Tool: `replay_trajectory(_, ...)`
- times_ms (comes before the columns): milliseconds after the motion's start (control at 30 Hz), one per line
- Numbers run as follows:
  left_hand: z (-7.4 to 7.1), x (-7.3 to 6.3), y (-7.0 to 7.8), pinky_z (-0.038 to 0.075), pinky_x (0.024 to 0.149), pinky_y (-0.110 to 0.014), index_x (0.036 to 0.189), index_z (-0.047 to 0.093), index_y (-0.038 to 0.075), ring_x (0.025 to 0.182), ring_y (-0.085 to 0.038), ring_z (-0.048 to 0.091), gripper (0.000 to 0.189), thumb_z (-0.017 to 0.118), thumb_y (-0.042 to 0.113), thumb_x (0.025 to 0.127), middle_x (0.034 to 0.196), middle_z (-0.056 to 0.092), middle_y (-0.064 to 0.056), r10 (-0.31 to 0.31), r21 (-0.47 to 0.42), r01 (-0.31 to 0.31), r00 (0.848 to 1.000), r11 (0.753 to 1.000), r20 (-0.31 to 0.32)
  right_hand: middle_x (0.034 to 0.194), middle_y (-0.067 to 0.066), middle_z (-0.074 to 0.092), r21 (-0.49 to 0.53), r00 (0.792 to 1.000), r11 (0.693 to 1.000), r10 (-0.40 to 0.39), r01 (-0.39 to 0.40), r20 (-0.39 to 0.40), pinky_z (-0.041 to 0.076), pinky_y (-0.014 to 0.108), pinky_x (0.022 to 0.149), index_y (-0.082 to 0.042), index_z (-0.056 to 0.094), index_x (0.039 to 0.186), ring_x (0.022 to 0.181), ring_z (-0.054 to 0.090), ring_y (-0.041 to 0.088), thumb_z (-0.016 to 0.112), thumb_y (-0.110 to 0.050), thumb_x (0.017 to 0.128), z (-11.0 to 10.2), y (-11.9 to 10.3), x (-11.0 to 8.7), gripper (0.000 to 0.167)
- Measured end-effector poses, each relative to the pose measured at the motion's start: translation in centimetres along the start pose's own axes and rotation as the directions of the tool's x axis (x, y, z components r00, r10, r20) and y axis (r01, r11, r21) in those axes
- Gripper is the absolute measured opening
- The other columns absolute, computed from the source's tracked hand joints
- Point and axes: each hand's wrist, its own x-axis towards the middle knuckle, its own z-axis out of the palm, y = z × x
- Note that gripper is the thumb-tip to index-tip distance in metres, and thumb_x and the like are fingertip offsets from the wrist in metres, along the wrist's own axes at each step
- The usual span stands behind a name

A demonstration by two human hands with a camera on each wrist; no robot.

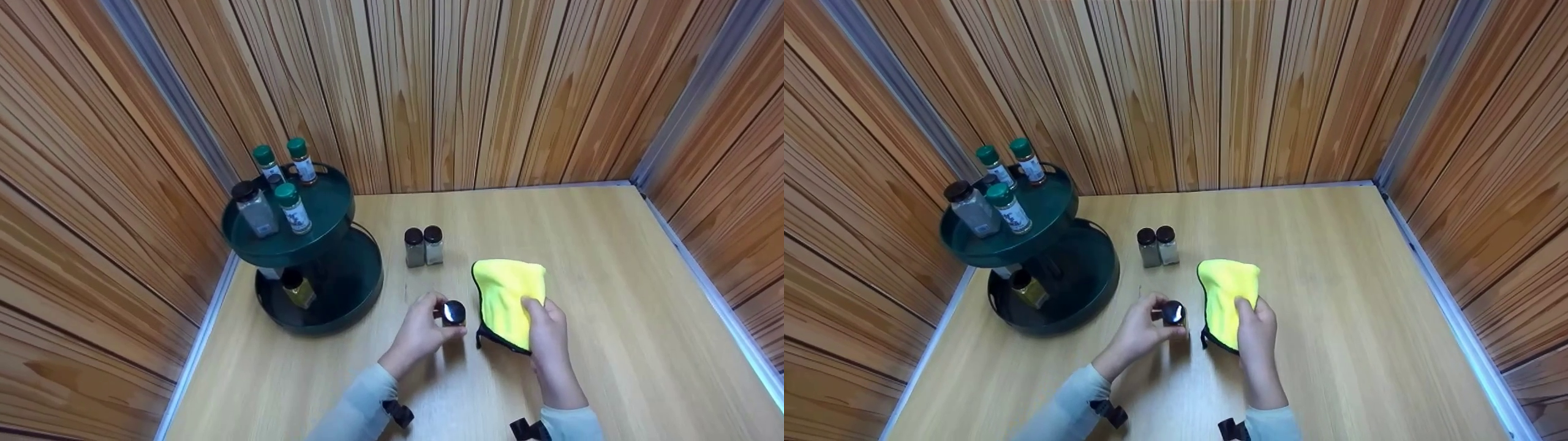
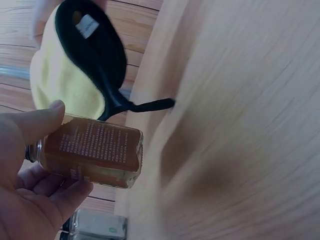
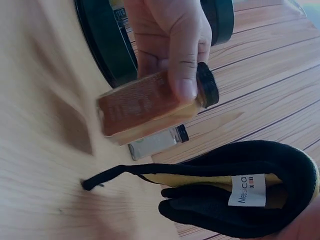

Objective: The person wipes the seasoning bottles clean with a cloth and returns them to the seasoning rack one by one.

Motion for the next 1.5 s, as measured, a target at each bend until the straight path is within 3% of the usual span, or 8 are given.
replay_trajectory(233, 0.7, -0.2, -0.3, 0.052, 0.101, -0.033, 0.111, 0.060, 0.026, 0.115, -0.013, 0.061, 0.049, 0.093, 0.027, 0.075, 0.115, 0.059, 0.010, -0.036, 0.008, 0.035, 0.999, 0.999, 0.026, 0.082, 0.008, 0.070, -0.089, 0.997, 0.996, -0.007, 0.014, 0.072, 0.057, 0.032, 0.062, 0.007, 0.063, 0.113, 0.070, 0.069, 0.021, 0.053, -0.019, 0.104, 1.0, -0.8, 0.2, 0.029)
replay_trajectory(467, 1.3, -0.4, -0.5, 0.050, 0.105, -0.035, 0.118, 0.062, 0.021, 0.120, -0.021, 0.061, 0.049, 0.091, 0.022, 0.078, 0.122, 0.062, 0.000, 0.035, -0.014, -0.034, 0.999, 0.999, 0.028, 0.085, 0.008, 0.070, -0.201, 0.983, 0.979, 0.061, -0.025, 0.175, 0.056, 0.033, 0.064, 0.008, 0.062, 0.118, 0.073, 0.067, 0.021, 0.055, -0.016, 0.102, 2.1, -1.1, 0.3, 0.030)
replay_trajectory(700, 1.8, -0.5, -0.7, 0.045, 0.109, -0.034, 0.128, 0.063, 0.024, 0.117, -0.006, 0.054, 0.053, 0.089, 0.026, 0.081, 0.120, 0.057, 0.013, 0.043, 0.060, -0.045, 0.998, 0.997, 0.042, 0.084, 0.009, 0.067, -0.312, 0.981, 0.949, 0.007, 0.056, 0.196, 0.053, 0.031, 0.064, 0.006, 0.065, 0.112, 0.072, 0.063, 0.020, 0.057, -0.014, 0.100, 3.2, -1.1, 0.0, 0.025)
replay_trajectory(900, 2.1, -0.6, -1.0, 0.045, 0.109, -0.033, 0.128, 0.065, 0.027, 0.117, -0.003, 0.054, 0.056, 0.090, 0.024, 0.078, 0.119, 0.055, 0.016, -0.010, 0.025, 0.009, 0.999, 1.000, 0.051, 0.084, 0.008, 0.066, -0.415, 0.976, 0.903, -0.024, 0.114, 0.215, 0.051, 0.030, 0.066, 0.002, 0.069, 0.106, 0.073, 0.061, 0.019, 0.061, -0.015, 0.097, 4.1, -1.1, -0.2, 0.021)
replay_trajectory(1067, 2.3, -0.5, -1.3, 0.047, 0.106, -0.028, 0.129, 0.064, 0.030, 0.120, -0.004, 0.057, 0.061, 0.091, 0.018, 0.076, 0.122, 0.058, 0.018, -0.028, -0.082, 0.033, 0.998, 0.996, 0.059, 0.082, 0.007, 0.064, -0.502, 0.949, 0.825, -0.122, 0.259, 0.290, 0.048, 0.030, 0.062, -0.004, 0.068, 0.098, 0.069, 0.058, 0.019, 0.064, -0.013, 0.096, 4.4, -0.9, -0.5, 0.011)
replay_trajectory(1267, 2.3, -0.4, -1.3, 0.047, 0.107, -0.029, 0.131, 0.062, 0.028, 0.121, -0.004, 0.059, 0.066, 0.092, 0.013, 0.074, 0.125, 0.064, 0.017, -0.032, -0.108, 0.038, 0.997, 0.993, 0.065, 0.075, 0.001, 0.058, -0.558, 0.862, 0.679, -0.235, 0.476, 0.450, 0.043, 0.027, 0.055, -0.008, 0.069, 0.098, 0.061, 0.050, 0.013, 0.066, -0.012, 0.094, 4.8, -0.2, -1.1, 0.006)
replay_trajectory(1367, 2.2, -0.5, -1.2, 0.048, 0.106, -0.030, 0.129, 0.062, 0.025, 0.118, -0.004, 0.060, 0.065, 0.091, 0.011, 0.073, 0.121, 0.066, 0.016, -0.023, -0.102, 0.028, 0.998, 0.994, 0.051, 0.085, 0.003, 0.065, -0.583, 0.812, 0.580, -0.283, 0.569, 0.511, 0.045, 0.030, 0.061, -0.004, 0.070, 0.116, 0.065, 0.050, 0.013, 0.065, -0.012, 0.094, 4.9, 0.1, -1.4, 0.024)
replay_trajectory(1500, 2.0, -0.7, -1.1, 0.050, 0.100, -0.027, 0.123, 0.065, 0.020, 0.109, -0.003, 0.063, 0.057, 0.087, 0.006, 0.072, 0.113, 0.068, 0.013, 0.031, -0.105, -0.028, 0.999, 0.994, 0.024, 0.116, 0.012, 0.073, -0.594, 0.749, 0.460, -0.352, 0.660, 0.561, 0.052, 0.042, 0.075, 0.001, 0.064, 0.134, 0.083, 0.061, 0.019, 0.066, -0.013, 0.092, 4.8, 0.6, -1.7, 0.044)
